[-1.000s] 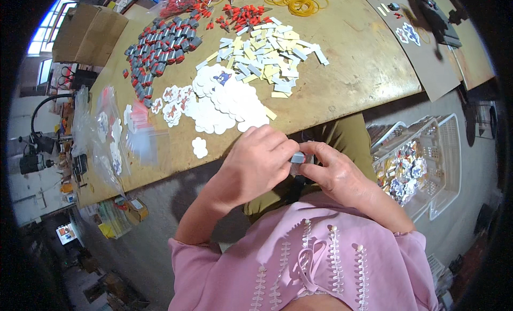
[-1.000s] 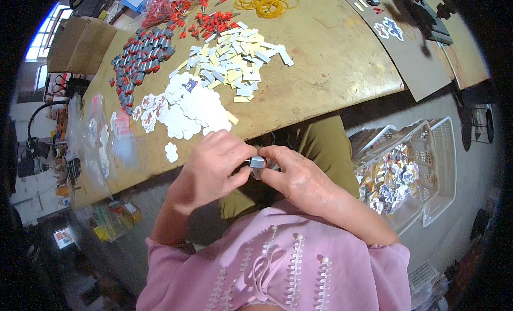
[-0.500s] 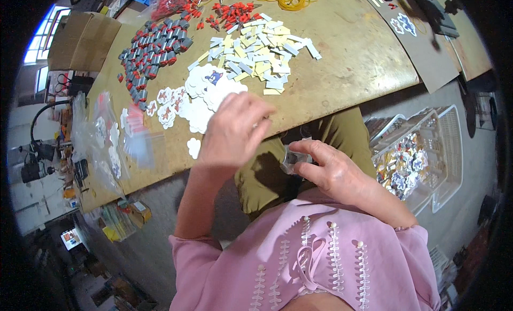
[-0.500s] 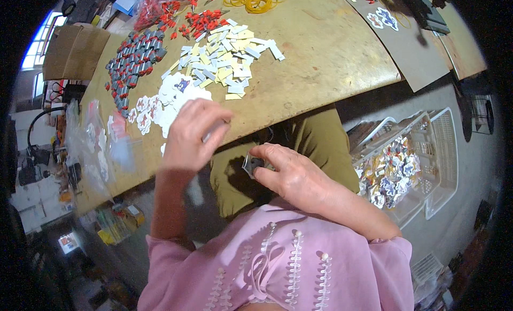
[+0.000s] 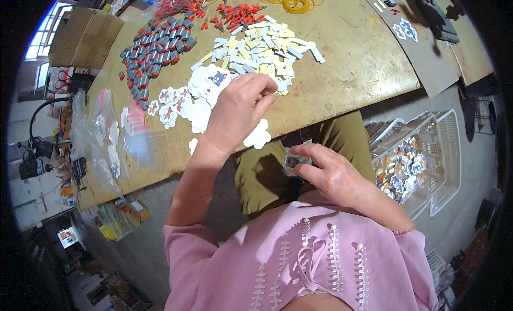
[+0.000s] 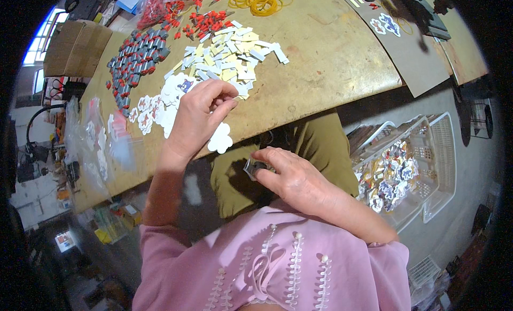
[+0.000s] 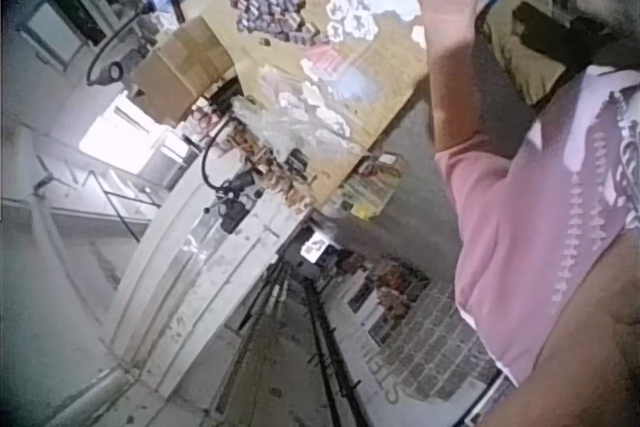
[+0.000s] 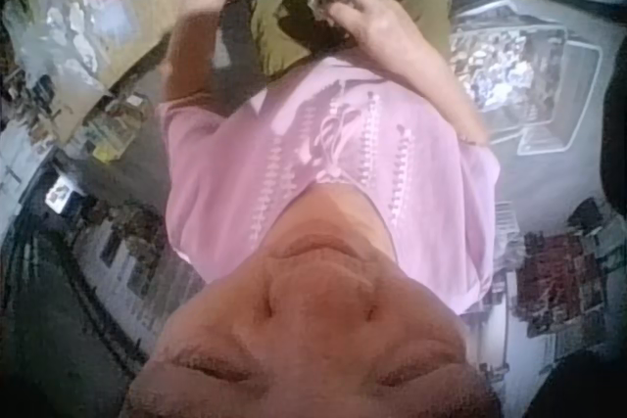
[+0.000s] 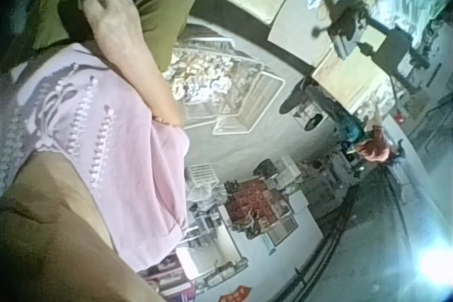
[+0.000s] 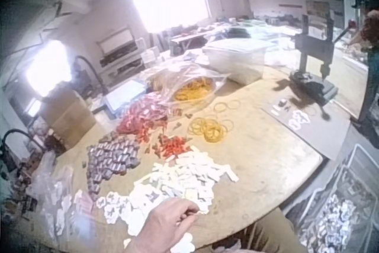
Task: The person assembles small decorative items by hand, picking white flower-shaped pieces, yellow rectangular pieces, and yellow rubber bands from a table. They place these items into small clear plastic bags and seal them one at a time.
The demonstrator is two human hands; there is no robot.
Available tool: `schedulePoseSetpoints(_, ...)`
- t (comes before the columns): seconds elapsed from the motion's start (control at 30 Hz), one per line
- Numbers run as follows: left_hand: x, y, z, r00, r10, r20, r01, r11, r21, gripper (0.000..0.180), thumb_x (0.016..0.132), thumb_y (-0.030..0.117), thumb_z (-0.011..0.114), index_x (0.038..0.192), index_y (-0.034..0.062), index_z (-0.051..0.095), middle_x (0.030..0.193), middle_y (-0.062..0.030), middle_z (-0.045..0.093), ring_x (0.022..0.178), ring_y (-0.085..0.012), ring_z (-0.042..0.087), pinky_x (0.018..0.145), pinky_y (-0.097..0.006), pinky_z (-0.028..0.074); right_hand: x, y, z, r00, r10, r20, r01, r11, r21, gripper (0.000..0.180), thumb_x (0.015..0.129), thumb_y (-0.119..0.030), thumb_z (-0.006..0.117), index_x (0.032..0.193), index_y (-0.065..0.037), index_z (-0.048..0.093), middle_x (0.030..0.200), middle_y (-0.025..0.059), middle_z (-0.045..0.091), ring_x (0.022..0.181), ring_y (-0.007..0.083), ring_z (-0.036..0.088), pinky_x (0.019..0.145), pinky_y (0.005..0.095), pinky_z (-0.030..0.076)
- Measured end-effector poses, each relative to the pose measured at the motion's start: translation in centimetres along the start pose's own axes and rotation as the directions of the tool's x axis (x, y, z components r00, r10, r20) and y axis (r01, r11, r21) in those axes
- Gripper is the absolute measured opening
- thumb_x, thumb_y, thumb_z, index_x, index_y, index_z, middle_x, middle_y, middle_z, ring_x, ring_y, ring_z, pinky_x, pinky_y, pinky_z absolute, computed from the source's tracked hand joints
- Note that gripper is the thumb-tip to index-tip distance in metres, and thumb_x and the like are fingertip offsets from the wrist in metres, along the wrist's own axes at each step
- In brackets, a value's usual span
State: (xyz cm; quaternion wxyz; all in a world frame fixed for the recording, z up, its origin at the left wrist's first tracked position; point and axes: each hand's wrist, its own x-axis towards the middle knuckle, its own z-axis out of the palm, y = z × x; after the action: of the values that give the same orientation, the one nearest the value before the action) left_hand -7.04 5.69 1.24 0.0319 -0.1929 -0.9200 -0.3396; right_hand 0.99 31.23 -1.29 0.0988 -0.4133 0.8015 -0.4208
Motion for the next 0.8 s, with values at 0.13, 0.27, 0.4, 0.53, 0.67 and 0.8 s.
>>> schedulePoseSetpoints(0.13, 0.4, -0.1, -0.3, 1.0, -0.003, 0.028, 0.002, 0.999, 0.045, 0.016, 0.091, 0.004, 0.077, 0.105, 0.0004, 0.069, 0.09, -0.0113, 0.065, 0.081, -0.024, 0.067, 0.073, -0.036, 0.056, -0.1, 0.1, -0.3, 1.0, 0.0, 0.008, 0.0, 0.999, -0.05, 0.02, 0.093, -0.011, 0.068, 0.111, -0.001, 0.067, 0.137, 0.021, 0.062, 0.127, 0.0399, 0.063, 0.106, 0.046, 0.054)
schedulePoseSetpoints(0.27, 0.5, 0.9, -0.4, 0.998, -0.046, 0.047, 0.04, 0.992, 0.121, 0.013, 0.091, 0.007, 0.076, 0.102, 0.0033, 0.069, 0.094, -0.0138, 0.066, 0.092, -0.0344, 0.068, 0.083, -0.043, 0.055, -0.2, 0.2, -0.5, 1.0, 0.018, 0.006, -0.018, 0.998, -0.055, 0.02, 0.093, -0.011, 0.067, 0.11, -0.001, 0.067, 0.136, 0.0208, 0.063, 0.128, 0.0398, 0.063, 0.107, 0.046, 0.054)
schedulePoseSetpoints(0.4, 0.6, 0.7, -0.4, 0.997, -0.058, 0.046, 0.056, 0.998, 0.036, 0.017, 0.091, 0.006, 0.076, 0.107, 0.0037, 0.069, 0.094, -0.0142, 0.067, 0.09, -0.0337, 0.069, 0.081, -0.043, 0.057, -0.2, 0.3, -0.3, 1.0, 0.009, -0.005, -0.009, 0.997, -0.077, 0.019, 0.092, -0.01, 0.066, 0.108, 0.0, 0.067, 0.135, 0.0209, 0.063, 0.127, 0.0399, 0.063, 0.106, 0.0463, 0.055)
schedulePoseSetpoints(0.53, 0.8, 0.4, -0.4, 0.994, -0.097, 0.054, 0.1, 0.994, -0.051, 0.02, 0.091, 0.004, 0.075, 0.11, 0.0035, 0.069, 0.095, -0.0143, 0.068, 0.087, -0.0316, 0.071, 0.078, -0.042, 0.058, -0.1, 0.3, -0.4, 1.0, -0.009, -0.013, 0.008, 0.996, -0.083, 0.018, 0.092, -0.01, 0.065, 0.106, 0.0, 0.066, 0.134, 0.0208, 0.064, 0.126, 0.0397, 0.064, 0.105, 0.0459, 0.055)
schedulePoseSetpoints(0.67, 0.9, 0.6, -0.5, 0.995, -0.088, 0.055, 0.091, 0.994, -0.062, 0.02, 0.091, 0.003, 0.075, 0.11, 0.003, 0.069, 0.094, -0.0137, 0.068, 0.085, -0.0302, 0.071, 0.077, -0.041, 0.058, 0.0, 0.3, -0.5, 1.0, 0.007, -0.007, -0.008, 0.997, -0.08, 0.017, 0.091, -0.009, 0.065, 0.105, 0.001, 0.066, 0.132, 0.0206, 0.064, 0.125, 0.0388, 0.064, 0.104, 0.0451, 0.056)
schedulePoseSetpoints(0.8, 1.0, 0.4, -0.9, 0.986, -0.136, 0.1, 0.141, 0.989, -0.041, 0.022, 0.091, 0.004, 0.075, 0.112, 0.0031, 0.069, 0.093, -0.013, 0.069, 0.084, -0.0293, 0.07, 0.077, -0.04, 0.057, 0.0, 0.3, -0.5, 1.0, -0.001, -0.027, -0.002, 0.995, -0.099, 0.018, 0.086, -0.002, 0.067, 0.103, 0.001, 0.068, 0.131, 0.0206, 0.066, 0.121, 0.0385, 0.068, 0.1, 0.0445, 0.059)
